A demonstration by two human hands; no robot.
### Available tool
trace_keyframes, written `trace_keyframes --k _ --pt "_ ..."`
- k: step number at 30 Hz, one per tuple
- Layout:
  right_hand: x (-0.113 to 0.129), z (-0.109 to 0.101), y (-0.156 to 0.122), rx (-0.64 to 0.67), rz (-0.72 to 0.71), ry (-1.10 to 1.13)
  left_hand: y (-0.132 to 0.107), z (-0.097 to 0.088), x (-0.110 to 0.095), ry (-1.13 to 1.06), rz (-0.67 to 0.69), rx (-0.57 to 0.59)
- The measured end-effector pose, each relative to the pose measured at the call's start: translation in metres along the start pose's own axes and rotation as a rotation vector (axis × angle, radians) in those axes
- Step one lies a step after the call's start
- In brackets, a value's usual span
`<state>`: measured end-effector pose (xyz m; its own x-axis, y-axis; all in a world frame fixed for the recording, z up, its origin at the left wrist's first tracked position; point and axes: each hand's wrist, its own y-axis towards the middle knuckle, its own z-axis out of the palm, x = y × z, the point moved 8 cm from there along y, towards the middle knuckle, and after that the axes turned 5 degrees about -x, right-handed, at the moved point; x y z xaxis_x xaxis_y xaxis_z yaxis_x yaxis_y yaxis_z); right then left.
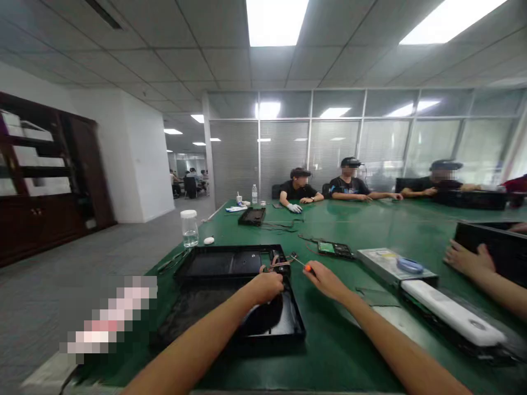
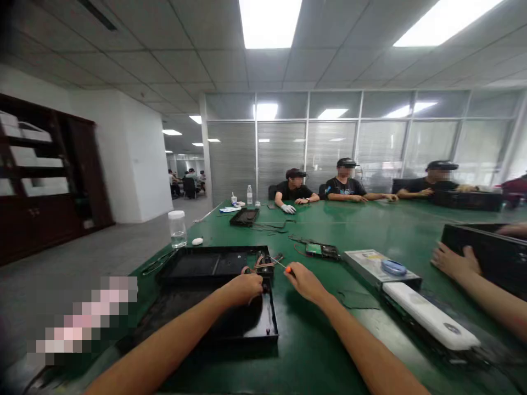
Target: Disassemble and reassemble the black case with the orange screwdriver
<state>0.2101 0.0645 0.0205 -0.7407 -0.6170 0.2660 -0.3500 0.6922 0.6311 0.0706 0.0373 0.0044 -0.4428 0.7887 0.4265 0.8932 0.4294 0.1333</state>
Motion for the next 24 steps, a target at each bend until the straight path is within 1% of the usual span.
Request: trace_keyframes --k 4,8,11,15,19,24 --pt "-0.008 0.001 -0.002 0.020 0.031 0.012 -0.007 -0.007 0.002 -0.033 -0.013 -0.024" --pt "-0.013 0.002 -0.002 0.026 0.061 0.027 -0.008 -0.007 0.007 -0.008 -0.061 -0.022" --pt "-0.013 0.003 -0.002 0.035 0.068 0.037 -0.009 -0.009 0.009 -0.009 -0.061 -0.033" --pt "-0.010 0.000 -0.003 0.033 0.067 0.060 -0.012 -0.013 0.013 -0.072 -0.047 -0.060" --pt "-0.011 -0.001 -0.003 0.039 0.077 0.069 -0.013 -0.006 0.019 -0.095 -0.071 -0.029" --pt "-0.012 -0.001 -0.003 0.054 0.083 0.066 -0.012 -0.002 0.018 -0.091 -0.062 -0.028"
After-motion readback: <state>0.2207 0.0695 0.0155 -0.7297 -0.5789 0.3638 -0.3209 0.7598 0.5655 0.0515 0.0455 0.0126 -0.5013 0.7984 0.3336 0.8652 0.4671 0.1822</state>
